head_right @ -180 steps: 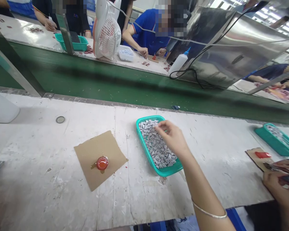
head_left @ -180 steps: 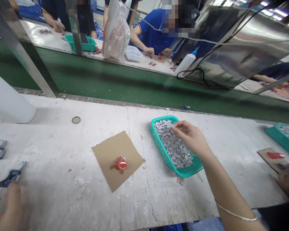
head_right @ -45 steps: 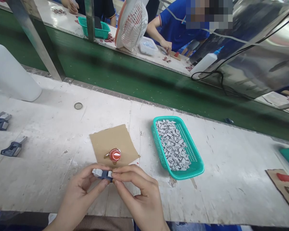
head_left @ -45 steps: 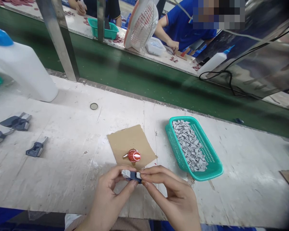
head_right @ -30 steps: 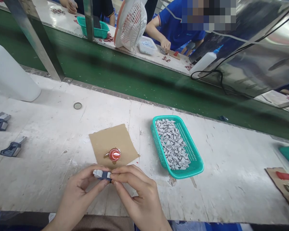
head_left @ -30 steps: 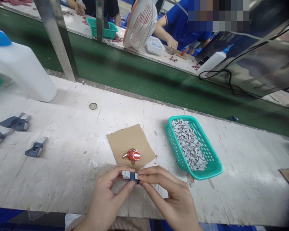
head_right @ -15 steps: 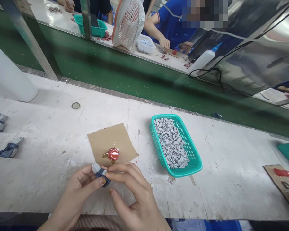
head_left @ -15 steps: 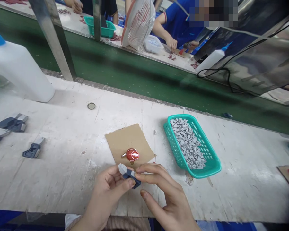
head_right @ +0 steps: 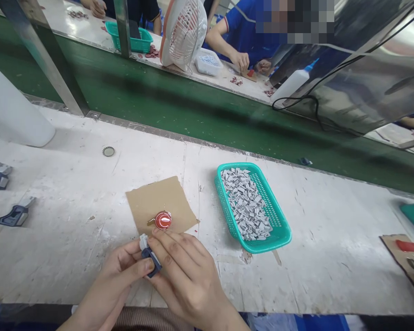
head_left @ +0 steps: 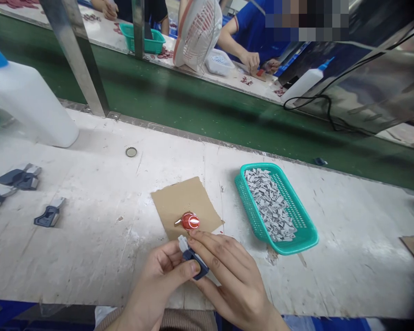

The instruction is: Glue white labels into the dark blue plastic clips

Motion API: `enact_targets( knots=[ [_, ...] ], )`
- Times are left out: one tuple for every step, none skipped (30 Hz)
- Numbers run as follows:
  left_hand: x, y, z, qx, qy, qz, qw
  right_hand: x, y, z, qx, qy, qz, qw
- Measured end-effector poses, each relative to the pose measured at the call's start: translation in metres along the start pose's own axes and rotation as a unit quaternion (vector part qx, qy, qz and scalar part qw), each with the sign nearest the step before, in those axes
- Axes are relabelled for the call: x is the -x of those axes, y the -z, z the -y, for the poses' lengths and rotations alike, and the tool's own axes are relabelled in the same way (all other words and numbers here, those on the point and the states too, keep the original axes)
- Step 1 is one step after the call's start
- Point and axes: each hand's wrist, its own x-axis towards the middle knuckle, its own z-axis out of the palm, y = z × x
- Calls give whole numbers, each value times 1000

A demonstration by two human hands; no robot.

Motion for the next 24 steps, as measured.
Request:
enact_targets(
  knots=[
    [0,0,0,1,-1,-3,1000,-1,1,0,7,6,-1,1000],
    [0,0,0,2,-3,-5,1000,-2,1,-1,12,10,-2,1000],
    [0,0,0,3,-6,-6,1000,-2,1,-1,13,9,-1,1000],
    [0,1,1,1,-12,-7,1000,-3,1,0,9,5,2,1000],
    [0,1,1,-3,-19,-7,1000,-3,1,0,1,-3,3,1000],
    [0,2,1,-9,-25,-6,1000,-4,0,1,-10,-14,3,1000],
    [0,2,1,-17,-31,-5,999,-4,-1,2,-22,-28,-1,999],
    [0,2,0,-25,-38,-4,999,-5,-1,3,-32,-39,-9,999],
    [0,3,0,-34,-43,-4,999,-6,-2,4,-39,-43,-22,998],
    [0,3,0,-39,-45,-4,998,-6,-2,4,-42,-44,-36,998],
    [-1,3,0,-42,-46,-7,998,-7,-2,5,-41,-41,-46,997],
    [-1,3,0,-42,-46,-9,998,-8,-3,5,-39,-34,-55,997],
    [-1,3,-1,-40,-47,-10,998,-10,-3,5,-36,-26,-60,997],
    [-2,3,-1,-37,-47,-11,998,-11,-3,5,-34,-19,-63,997],
    [-2,3,-1,-34,-48,-11,998,-12,-3,4,-30,-14,-64,997],
    [-2,3,-1,-33,-51,-11,998,-13,-3,4,-26,-9,-64,998],
    [-3,2,-1,-33,-54,-10,998,-13,-4,3,-20,-4,-66,998],
    [-3,2,-1,-35,-57,-9,998,-14,-4,2,-15,1,-68,998],
    [-3,3,-1,-38,-58,-11,998,-14,-4,2,-13,4,-68,998],
    [-2,3,-2,-39,-59,-14,997,-14,-5,2,-15,5,-68,998],
    [-2,4,-1,-40,-59,-17,997,-14,-6,2,-23,1,-67,997],
    [-2,4,-1,-39,-59,-23,997,-14,-7,2,-37,-8,-64,997],
    [-1,5,-1,-38,-58,-29,997,-13,-7,3,-53,-23,-58,997],
    [-1,6,0,-36,-59,-35,997,-12,-8,4,-69,-39,-55,995]
  ],
)
